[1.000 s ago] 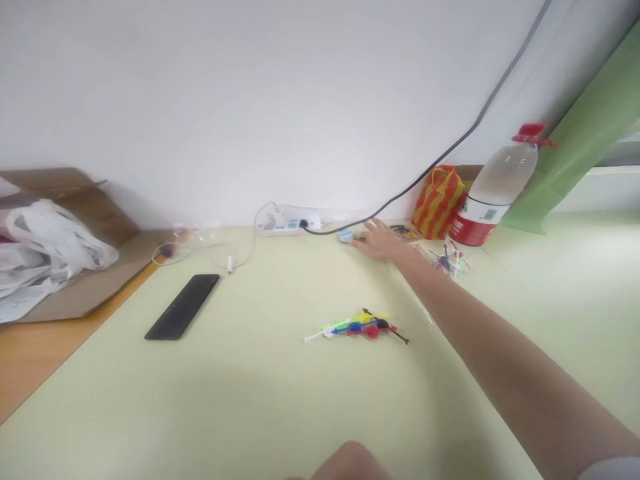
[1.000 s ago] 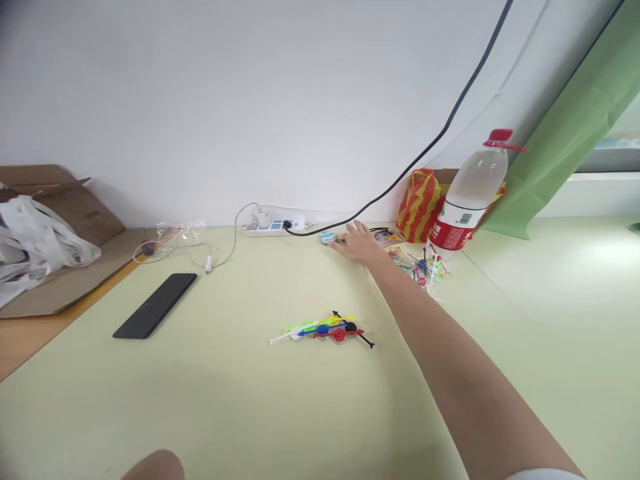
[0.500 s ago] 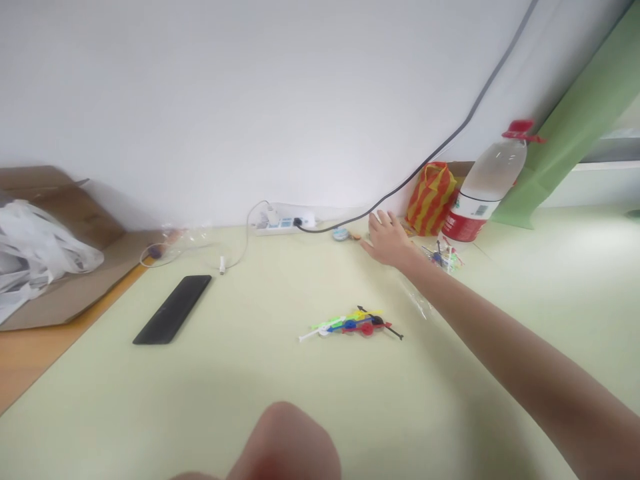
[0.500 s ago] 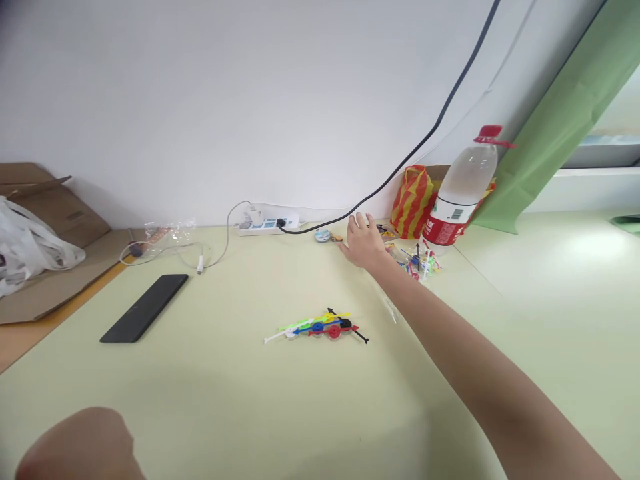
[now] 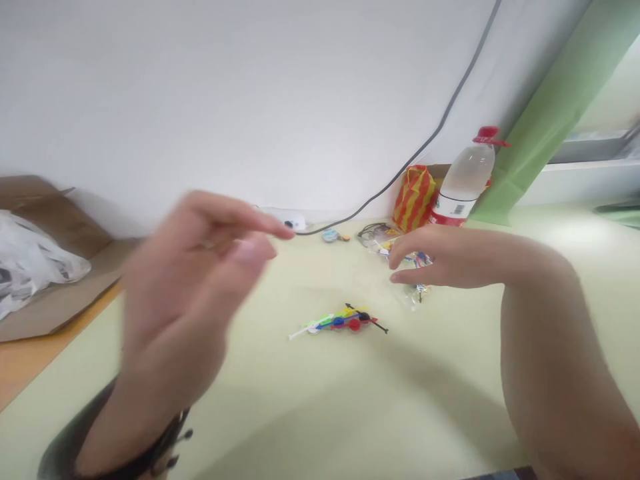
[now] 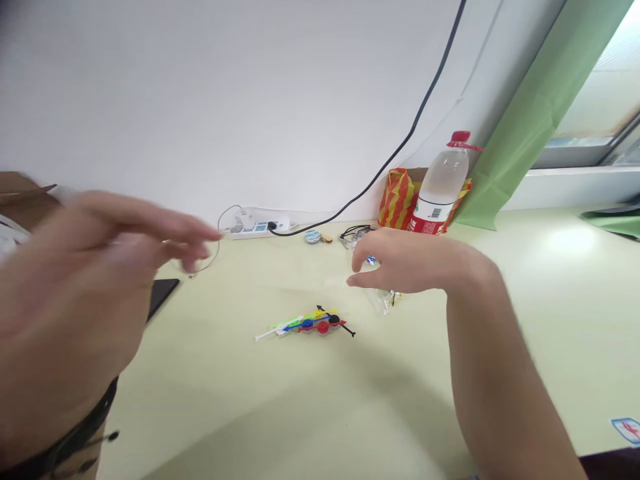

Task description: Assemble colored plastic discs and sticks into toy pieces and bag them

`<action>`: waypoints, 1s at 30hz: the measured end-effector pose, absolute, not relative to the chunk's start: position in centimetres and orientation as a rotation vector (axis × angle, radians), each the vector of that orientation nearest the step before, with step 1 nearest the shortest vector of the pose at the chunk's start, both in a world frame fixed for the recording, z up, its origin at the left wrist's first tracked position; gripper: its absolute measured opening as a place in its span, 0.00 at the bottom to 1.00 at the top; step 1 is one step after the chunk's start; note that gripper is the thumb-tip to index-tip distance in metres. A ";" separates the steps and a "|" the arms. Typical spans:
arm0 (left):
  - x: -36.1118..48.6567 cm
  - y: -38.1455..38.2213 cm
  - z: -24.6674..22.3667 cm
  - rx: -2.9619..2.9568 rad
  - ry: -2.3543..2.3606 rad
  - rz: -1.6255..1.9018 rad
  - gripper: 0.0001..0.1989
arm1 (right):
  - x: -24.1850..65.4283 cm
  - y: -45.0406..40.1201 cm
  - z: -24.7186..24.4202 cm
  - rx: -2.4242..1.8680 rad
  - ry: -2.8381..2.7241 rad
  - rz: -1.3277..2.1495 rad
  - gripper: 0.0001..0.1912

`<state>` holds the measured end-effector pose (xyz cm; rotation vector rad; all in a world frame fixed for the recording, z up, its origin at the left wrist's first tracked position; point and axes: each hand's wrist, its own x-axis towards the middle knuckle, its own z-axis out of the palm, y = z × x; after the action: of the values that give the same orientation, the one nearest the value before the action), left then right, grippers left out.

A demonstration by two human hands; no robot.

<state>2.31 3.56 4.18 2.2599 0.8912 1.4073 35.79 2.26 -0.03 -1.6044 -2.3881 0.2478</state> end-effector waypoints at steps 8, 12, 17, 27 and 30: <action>5.5 8.7 4.4 2.688 0.787 0.472 0.21 | 32.0 1.1 4.7 -1.414 -2.401 0.425 0.13; 5.0 10.7 4.2 2.604 0.688 0.247 0.13 | 32.1 1.6 4.6 -1.397 -2.345 0.476 0.12; 3.7 13.6 2.5 2.493 0.704 0.303 0.12 | 33.1 3.8 2.8 -1.377 -2.215 0.645 0.18; 2.5 17.8 -1.9 2.109 0.715 0.404 0.15 | 32.6 8.5 -2.1 -1.308 -1.951 1.066 0.20; 1.8 18.3 -2.3 2.128 0.717 0.365 0.15 | 33.0 8.4 -2.1 -1.333 -1.872 1.025 0.21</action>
<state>1.83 18.29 -2.26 2.1285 0.7168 0.3654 33.00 8.35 -2.08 -1.3326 -1.8717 1.0251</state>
